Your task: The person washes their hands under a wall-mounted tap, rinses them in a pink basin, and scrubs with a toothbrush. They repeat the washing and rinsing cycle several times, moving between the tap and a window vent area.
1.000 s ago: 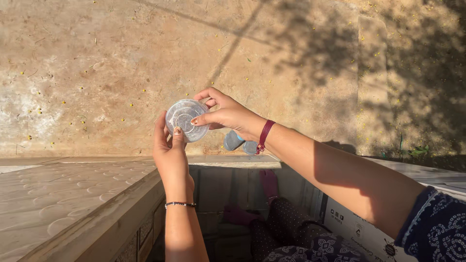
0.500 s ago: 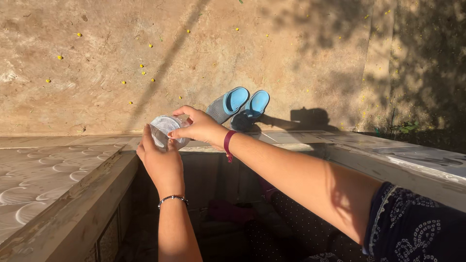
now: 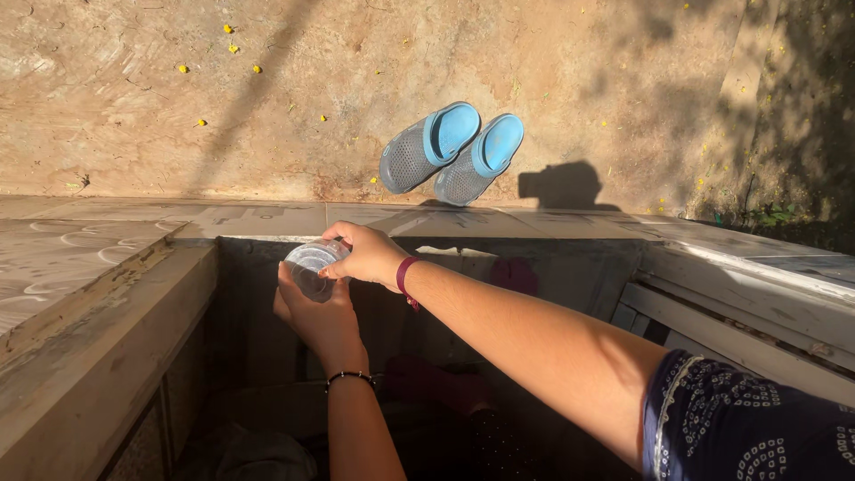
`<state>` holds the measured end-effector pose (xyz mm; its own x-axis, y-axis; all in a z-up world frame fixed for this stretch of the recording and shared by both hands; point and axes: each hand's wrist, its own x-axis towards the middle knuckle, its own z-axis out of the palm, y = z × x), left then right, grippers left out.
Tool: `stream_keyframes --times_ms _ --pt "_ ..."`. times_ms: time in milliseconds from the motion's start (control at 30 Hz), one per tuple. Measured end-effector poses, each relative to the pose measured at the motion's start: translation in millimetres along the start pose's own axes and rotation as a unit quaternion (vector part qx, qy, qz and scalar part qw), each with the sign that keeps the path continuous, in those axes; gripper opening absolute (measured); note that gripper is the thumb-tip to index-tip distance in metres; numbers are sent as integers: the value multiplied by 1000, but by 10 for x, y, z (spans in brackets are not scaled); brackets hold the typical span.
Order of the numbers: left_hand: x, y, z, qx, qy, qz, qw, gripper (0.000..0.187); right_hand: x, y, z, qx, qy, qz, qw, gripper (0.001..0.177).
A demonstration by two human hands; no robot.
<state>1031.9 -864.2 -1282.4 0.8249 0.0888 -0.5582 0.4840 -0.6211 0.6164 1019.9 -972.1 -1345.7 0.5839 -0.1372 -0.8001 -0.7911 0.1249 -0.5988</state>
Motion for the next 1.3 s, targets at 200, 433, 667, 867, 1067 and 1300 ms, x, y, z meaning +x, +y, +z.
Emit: stream_keyframes --times_ms 200,433,667,867,1067,1300 --pt "143 -19 -20 -101 6 -120 988 77 215 159 204 -79 4 9 997 59" --pt "334 15 -44 -108 12 -152 982 73 358 91 351 -66 -17 11 998 60" --pt "521 -226 -54 -113 9 -161 980 76 554 277 464 -123 -4 -18 992 63" --pt "634 -472 -74 -139 13 -136 981 77 661 531 483 -98 -10 -51 994 61" --pt "672 -342 -22 -139 9 -107 985 72 563 278 351 15 -15 -40 999 54" --pt "916 -37 262 -120 -10 23 993 73 787 -3 -138 5 12 -50 999 52"
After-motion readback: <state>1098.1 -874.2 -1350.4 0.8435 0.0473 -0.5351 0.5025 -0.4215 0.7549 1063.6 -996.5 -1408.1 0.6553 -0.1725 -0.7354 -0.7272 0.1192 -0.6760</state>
